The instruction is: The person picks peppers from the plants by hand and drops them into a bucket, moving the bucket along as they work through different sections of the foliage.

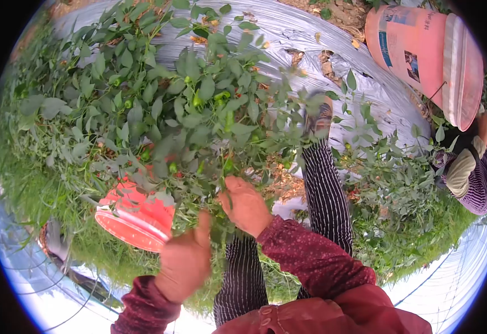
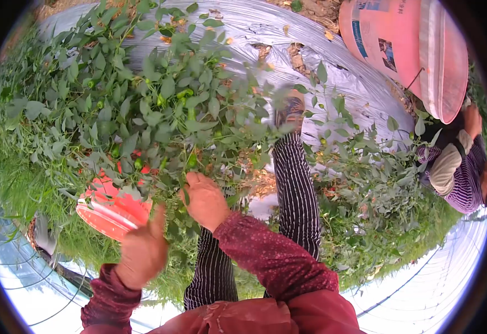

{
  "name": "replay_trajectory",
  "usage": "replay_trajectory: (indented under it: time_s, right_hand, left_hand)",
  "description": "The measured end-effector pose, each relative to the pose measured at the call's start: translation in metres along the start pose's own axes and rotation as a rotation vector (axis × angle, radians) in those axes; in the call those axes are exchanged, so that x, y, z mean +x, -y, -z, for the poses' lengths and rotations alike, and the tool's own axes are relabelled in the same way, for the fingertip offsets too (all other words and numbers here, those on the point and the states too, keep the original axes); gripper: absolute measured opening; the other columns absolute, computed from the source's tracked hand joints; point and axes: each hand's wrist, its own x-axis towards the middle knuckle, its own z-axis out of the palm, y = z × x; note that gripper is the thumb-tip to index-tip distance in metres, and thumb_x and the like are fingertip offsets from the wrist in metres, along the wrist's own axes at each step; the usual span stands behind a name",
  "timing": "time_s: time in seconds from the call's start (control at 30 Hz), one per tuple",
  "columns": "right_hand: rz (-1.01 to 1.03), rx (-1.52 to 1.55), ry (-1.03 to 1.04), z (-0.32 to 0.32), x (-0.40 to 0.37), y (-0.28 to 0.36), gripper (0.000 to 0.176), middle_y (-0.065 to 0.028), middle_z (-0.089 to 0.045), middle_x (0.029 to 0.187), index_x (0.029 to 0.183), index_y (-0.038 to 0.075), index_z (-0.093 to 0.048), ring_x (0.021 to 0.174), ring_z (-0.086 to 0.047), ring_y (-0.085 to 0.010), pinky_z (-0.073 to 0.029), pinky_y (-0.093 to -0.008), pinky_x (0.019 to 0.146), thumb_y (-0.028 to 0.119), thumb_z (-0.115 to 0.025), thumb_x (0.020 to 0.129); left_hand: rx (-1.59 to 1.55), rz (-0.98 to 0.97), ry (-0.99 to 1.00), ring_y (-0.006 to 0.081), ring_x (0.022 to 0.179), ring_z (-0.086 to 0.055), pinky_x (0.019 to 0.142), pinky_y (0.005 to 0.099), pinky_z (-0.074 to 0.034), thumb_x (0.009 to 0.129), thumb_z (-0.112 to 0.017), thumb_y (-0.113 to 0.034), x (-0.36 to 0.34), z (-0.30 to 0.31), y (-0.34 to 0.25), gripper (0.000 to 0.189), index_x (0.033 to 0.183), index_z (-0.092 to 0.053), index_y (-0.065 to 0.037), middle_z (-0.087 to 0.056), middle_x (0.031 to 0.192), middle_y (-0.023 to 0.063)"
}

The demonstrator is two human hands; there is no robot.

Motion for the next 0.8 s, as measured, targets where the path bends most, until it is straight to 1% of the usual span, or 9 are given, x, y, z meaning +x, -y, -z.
replay_trajectory:
  time_s: [0.07, 0.1, 0.17, 0.23, 0.27, 0.37, 0.5, 0.67, 0.8]
  right_hand:
    - [-0.013, -0.023, 0.0, -0.008, -0.003, -0.002, 0.018, -0.0138, -0.051, 0.095, 0.08, -0.004, -0.058, 0.093, -0.05, -0.0295, -0.041, -0.039, 0.083, 0.013, -0.052, 0.079]
    - [0.045, -0.098, 0.03, -0.012, -0.003, -0.005, 0.017, -0.0133, -0.051, 0.096, 0.079, -0.002, -0.059, 0.094, -0.05, -0.0286, -0.041, -0.0383, 0.083, 0.012, -0.05, 0.079]
    - [0.095, -0.175, 0.057, -0.013, -0.004, -0.006, 0.017, -0.0127, -0.051, 0.097, 0.079, -0.001, -0.061, 0.095, -0.05, -0.0277, -0.041, -0.0375, 0.084, 0.011, -0.049, 0.079]
    - [0.114, -0.314, 0.183, -0.012, -0.003, -0.002, 0.017, -0.0132, -0.051, 0.098, 0.077, 0.0, -0.063, 0.098, -0.049, -0.0266, -0.04, -0.0363, 0.085, 0.011, -0.05, 0.076]
    - [0.113, -0.315, 0.182, -0.014, -0.003, -0.004, 0.017, -0.0132, -0.051, 0.098, 0.077, 0.0, -0.063, 0.098, -0.049, -0.0266, -0.04, -0.0363, 0.085, 0.011, -0.05, 0.076]
    - [0.162, -0.276, 0.151, -0.022, -0.006, -0.009, 0.016, -0.0158, -0.052, 0.1, 0.071, 0.0, -0.062, 0.097, -0.049, -0.0282, -0.041, -0.0362, 0.085, 0.013, -0.052, 0.071]
    - [0.183, -0.21, -0.009, -0.021, -0.006, -0.01, 0.014, -0.0185, -0.054, 0.102, 0.068, -0.001, -0.061, 0.095, -0.051, -0.0289, -0.041, -0.0378, 0.085, 0.01, -0.051, 0.069]
    - [0.136, -0.183, 0.111, -0.007, -0.004, -0.003, 0.015, -0.0175, -0.054, 0.098, 0.067, 0.0, -0.062, 0.095, -0.051, -0.0286, -0.041, -0.0373, 0.084, 0.012, -0.053, 0.068]
    - [0.156, -0.201, 0.079, -0.008, -0.005, -0.005, 0.015, -0.016, -0.054, 0.094, 0.067, 0.001, -0.063, 0.094, -0.052, -0.0286, -0.042, -0.0377, 0.084, 0.012, -0.054, 0.067]
  left_hand:
    - [0.032, 0.09, -0.448, 0.0261, 0.065, -0.06, 0.051, 0.0347, -0.046, 0.067, -0.055, -0.003, 0.015, 0.012, 0.027, 0.053, 0.118, -0.046, 0.007, -0.055, 0.069, 0.0132]
    - [0.038, 0.088, -0.451, 0.0261, 0.065, -0.06, 0.051, 0.0347, -0.046, 0.067, -0.055, -0.003, 0.03, 0.019, 0.034, 0.053, 0.118, -0.046, 0.007, -0.055, 0.069, 0.0132]
    - [-0.28, -0.232, -0.604, 0.0292, 0.069, -0.061, 0.054, 0.0377, -0.048, 0.065, -0.057, -0.002, 0.069, 0.029, 0.045, 0.042, 0.107, -0.054, 0.003, -0.056, 0.071, 0.0126]
    - [-0.225, -0.243, -0.549, 0.0328, 0.07, -0.059, 0.059, 0.0394, -0.048, 0.075, -0.058, -0.006, 0.108, 0.03, 0.02, 0.018, 0.092, -0.058, -0.001, -0.058, 0.078, 0.0156]
    - [-0.132, -0.161, -0.544, 0.0327, 0.07, -0.06, 0.059, 0.0396, -0.049, 0.076, -0.059, -0.01, 0.132, 0.026, 0.009, 0.015, 0.089, -0.057, -0.001, -0.058, 0.077, 0.0155]
    - [0.049, 0.095, -0.67, 0.0317, 0.068, -0.061, 0.059, 0.0384, -0.051, 0.079, -0.061, -0.02, 0.188, 0.021, 0.001, 0.021, 0.081, -0.052, -0.002, -0.059, 0.073, 0.0146]
    - [0.074, 0.24, -0.56, 0.0319, 0.073, -0.062, 0.063, 0.0377, -0.051, 0.077, -0.064, -0.026, 0.216, 0.017, 0.004, 0.031, 0.09, -0.054, 0.001, -0.061, 0.076, 0.0164]
    - [-0.387, 0.214, -0.484, 0.0363, 0.09, -0.059, 0.077, 0.0389, -0.047, 0.076, -0.064, -0.021, 0.209, 0.022, 0.016, 0.039, 0.104, -0.053, 0.004, -0.061, 0.09, 0.023]
    - [-0.696, 0.144, -0.39, 0.0316, 0.087, -0.06, 0.078, 0.0346, -0.045, 0.077, -0.062, -0.015, 0.178, 0.026, 0.013, 0.028, 0.099, -0.054, 0.001, -0.062, 0.089, 0.019]
